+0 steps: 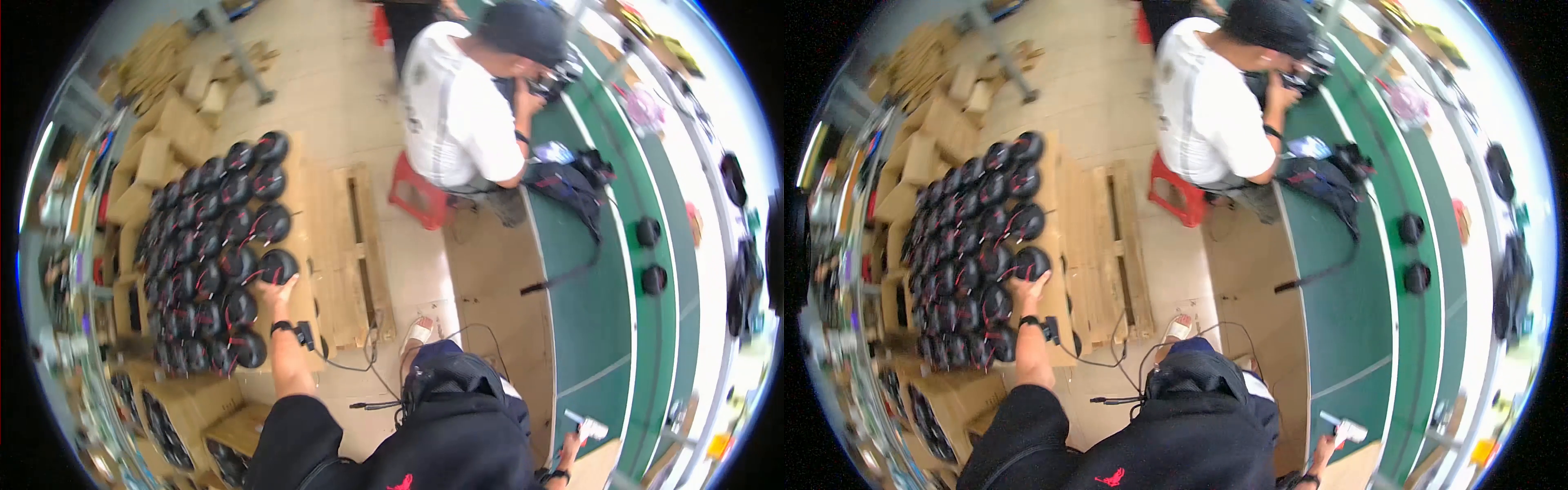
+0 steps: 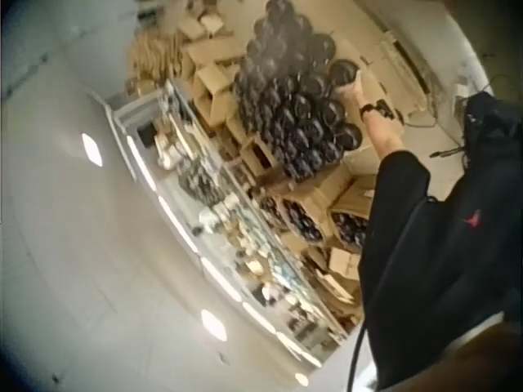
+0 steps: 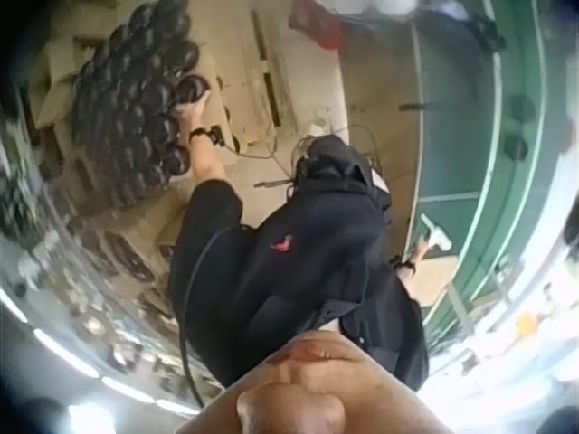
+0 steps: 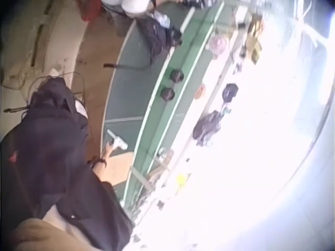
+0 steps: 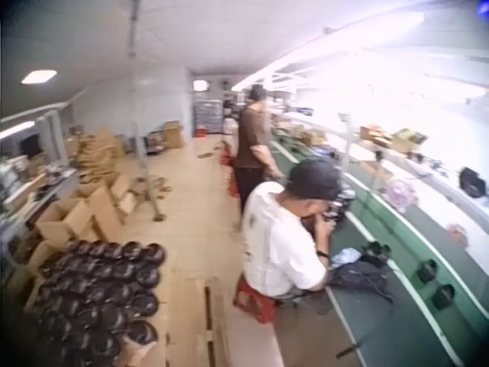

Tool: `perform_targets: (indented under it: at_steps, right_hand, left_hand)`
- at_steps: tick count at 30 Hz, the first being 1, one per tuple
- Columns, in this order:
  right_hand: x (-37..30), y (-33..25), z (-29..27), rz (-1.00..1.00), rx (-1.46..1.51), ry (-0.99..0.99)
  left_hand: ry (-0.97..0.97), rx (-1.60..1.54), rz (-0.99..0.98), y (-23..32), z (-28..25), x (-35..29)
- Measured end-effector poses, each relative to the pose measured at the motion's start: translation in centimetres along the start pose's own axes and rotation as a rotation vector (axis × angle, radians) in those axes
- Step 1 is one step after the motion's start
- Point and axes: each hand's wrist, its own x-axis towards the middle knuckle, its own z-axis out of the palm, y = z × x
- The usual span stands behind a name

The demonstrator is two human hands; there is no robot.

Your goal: Apply glue to a circular plastic housing using a hot glue gun and attach internal wiring.

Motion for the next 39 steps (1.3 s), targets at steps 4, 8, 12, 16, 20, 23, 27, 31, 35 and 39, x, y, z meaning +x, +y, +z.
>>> perform_targets:
  at_steps: [4,8,12,16,20,23,27,31,35,39]
  right_hand:
    - [2.6,0.3,1.5,-0.159,-0.341,0.053]
    - [-0.6,1.1,-2.4,-0.110,-0.270,0.314]
    - [0.4,-0.9,-0.5,0.227,-0.351,0.348]
    - [1.3,2.0,-2.2,0.260,-0.342,0.393]
    - [2.5,0.9,-0.9,0.208,-0.311,0.405]
    - [2.0,2.1,-1.6,0.150,-0.143,0.496]
    - [1.7,1.0,-3.6,0.199,0.100,0.470]
    - [2.4,0.1,-3.6,0.188,0.493,0.508]
    - [1.3,3.4,-1.7,0.375,1.066,0.418]
    - [-0.2,0.8,-3.9,0.400,1.612,0.336]
  left_hand:
    - [-0.210,-0.301,0.117,2.5,1.4,3.1]
    - [-0.401,-0.755,0.095,1.9,6.9,-12.8]
    - [-1.091,-0.612,0.045,-2.6,13.3,-13.9]
    - [-1.530,0.020,0.565,8.5,18.0,-27.6]
    - [-1.327,0.235,1.244,22.4,19.2,-42.5]
    - [-1.424,0.093,1.605,33.7,17.2,-60.7]
    - [-1.308,0.097,1.841,43.4,20.0,-78.9]
    - [-0.826,-0.127,2.266,53.0,28.8,-88.4]
    - [-0.493,0.105,2.363,57.7,33.5,-94.3]
    - [-0.672,-0.128,2.515,55.5,32.0,-95.8]
